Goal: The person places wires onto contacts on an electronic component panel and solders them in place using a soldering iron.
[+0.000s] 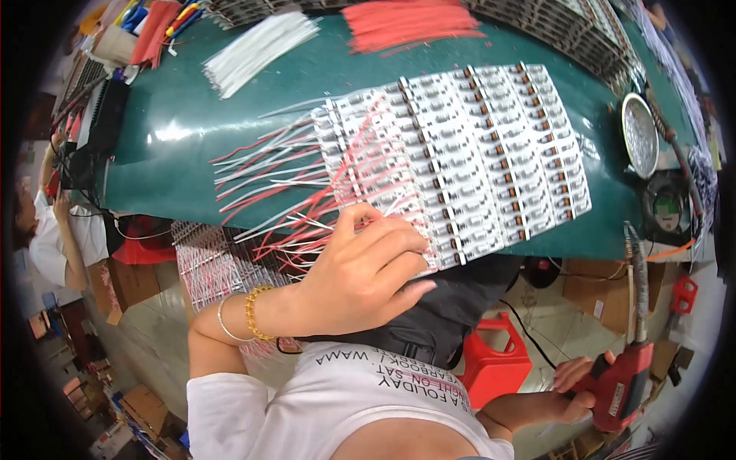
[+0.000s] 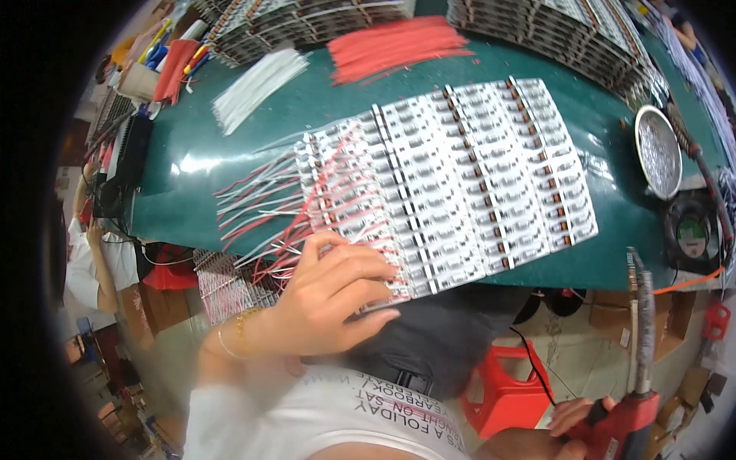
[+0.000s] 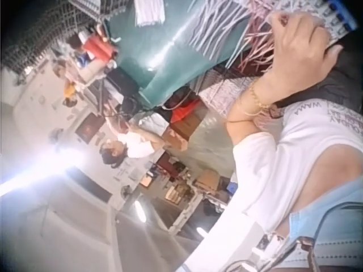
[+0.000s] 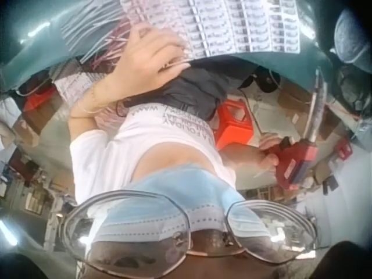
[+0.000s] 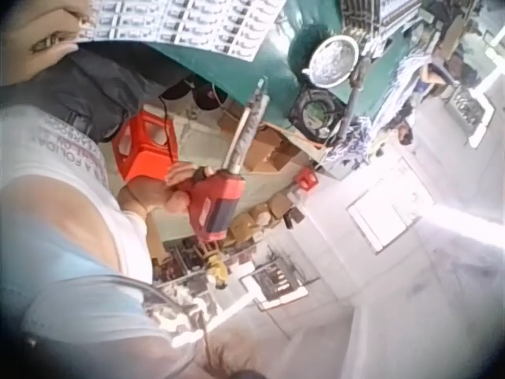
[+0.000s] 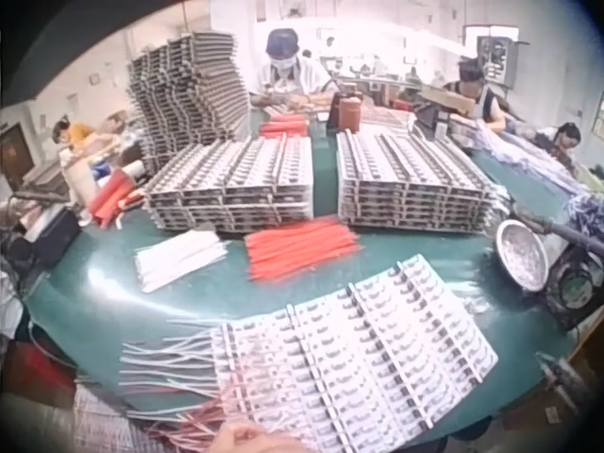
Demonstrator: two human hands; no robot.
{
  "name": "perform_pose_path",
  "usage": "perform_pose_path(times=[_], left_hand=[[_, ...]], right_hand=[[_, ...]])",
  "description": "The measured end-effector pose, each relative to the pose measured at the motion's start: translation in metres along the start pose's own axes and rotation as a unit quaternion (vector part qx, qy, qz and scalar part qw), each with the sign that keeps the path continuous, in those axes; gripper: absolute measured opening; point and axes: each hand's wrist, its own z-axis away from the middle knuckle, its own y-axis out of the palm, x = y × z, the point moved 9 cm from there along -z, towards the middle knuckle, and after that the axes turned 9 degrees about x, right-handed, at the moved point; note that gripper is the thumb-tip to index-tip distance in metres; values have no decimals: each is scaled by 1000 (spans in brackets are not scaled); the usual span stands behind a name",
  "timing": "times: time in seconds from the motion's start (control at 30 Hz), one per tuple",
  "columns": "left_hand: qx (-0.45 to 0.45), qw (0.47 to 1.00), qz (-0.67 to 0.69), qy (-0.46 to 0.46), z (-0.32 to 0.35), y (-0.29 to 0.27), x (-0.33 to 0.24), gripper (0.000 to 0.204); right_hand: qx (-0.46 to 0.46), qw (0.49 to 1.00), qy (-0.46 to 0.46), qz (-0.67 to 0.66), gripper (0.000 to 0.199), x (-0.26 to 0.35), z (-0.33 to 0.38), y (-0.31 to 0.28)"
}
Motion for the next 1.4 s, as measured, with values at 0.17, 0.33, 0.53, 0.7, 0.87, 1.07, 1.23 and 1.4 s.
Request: perform_pose_path(times=[0.17,0.33,0.53,0.7,0.87,1.07,1.23,1.4], left_hand=[[-79,975,-203,45,-37,-60,33,18],[-6,961,-272,54,-170,-43,107,15],[42,930,-365,23,-220,-8,122,8],[114,947,-283,-96,-229,-13,147,8],[-20,981,-194,-8,-222,-38,128,12],[65,961,-262,50,-232,-55,85,13],[266,888,-375,-6,-228,-19,80,8],[192,933,-302,20,-209,-15,84,12]], right_hand=[[18,985,-65,160,70,50,-55,-13],[-23,937,-102,334,60,91,-92,-27],[43,966,-66,246,66,63,-86,-12],[-2,990,-4,143,71,29,-74,-25],[20,998,-12,54,71,11,-78,-13],[46,999,-22,-12,69,3,-83,3],[84,994,-13,-66,68,-2,-83,22],[85,992,16,-97,69,-8,-81,37]])
